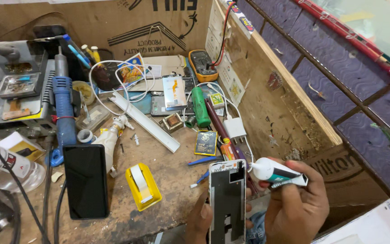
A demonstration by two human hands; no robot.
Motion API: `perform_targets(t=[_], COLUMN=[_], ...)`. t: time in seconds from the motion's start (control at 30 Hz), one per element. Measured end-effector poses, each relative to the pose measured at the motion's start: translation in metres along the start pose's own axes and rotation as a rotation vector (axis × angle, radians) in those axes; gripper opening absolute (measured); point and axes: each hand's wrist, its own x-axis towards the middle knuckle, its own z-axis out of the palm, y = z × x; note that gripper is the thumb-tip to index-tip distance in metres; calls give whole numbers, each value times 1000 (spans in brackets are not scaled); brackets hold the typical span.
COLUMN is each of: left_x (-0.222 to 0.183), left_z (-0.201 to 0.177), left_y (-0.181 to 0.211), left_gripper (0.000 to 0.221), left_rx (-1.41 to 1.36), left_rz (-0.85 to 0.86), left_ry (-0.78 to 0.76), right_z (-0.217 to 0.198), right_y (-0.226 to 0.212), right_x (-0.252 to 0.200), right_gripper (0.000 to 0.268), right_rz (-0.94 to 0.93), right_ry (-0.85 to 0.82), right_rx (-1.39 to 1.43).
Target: The person disassembles a white smartphone, removes the screen assembly, and applies adhesive to the phone's frame. The person then handles the screen and frame components on a cluttered workbench.
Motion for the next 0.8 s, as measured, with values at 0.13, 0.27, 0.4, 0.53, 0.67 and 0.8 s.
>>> perform_targets(t=[0.13,0.27,0.4,0.53,0.67,0.8], left_x=[0,2,-1,-3,-4,-7], left_z=[4,-4,-13,-19,-23,-28], left_y=[-4,-13,-22,-28,-30,-32], left_gripper=[100,97,95,92,90,87], left_rx=[35,68,67,70,80,102], left_rz=[-28,-28,-37,-48,-61,-80], left_ry=[224,344,383,404,427,443], right_z=[14,23,22,22,26,28], right_y=[-10,-9,-10,-16,-17,-19], right_x=[-24,-33,-33,-31,-35,-36], right_gripper=[30,29,27,29,28,27], right_rz=[-187,-265,-259,-264,-223,-245], right_ry=[-96,-94,-88,-110,-60,-96], right_rx=[-332,-471,-520,-611,-601,-621])
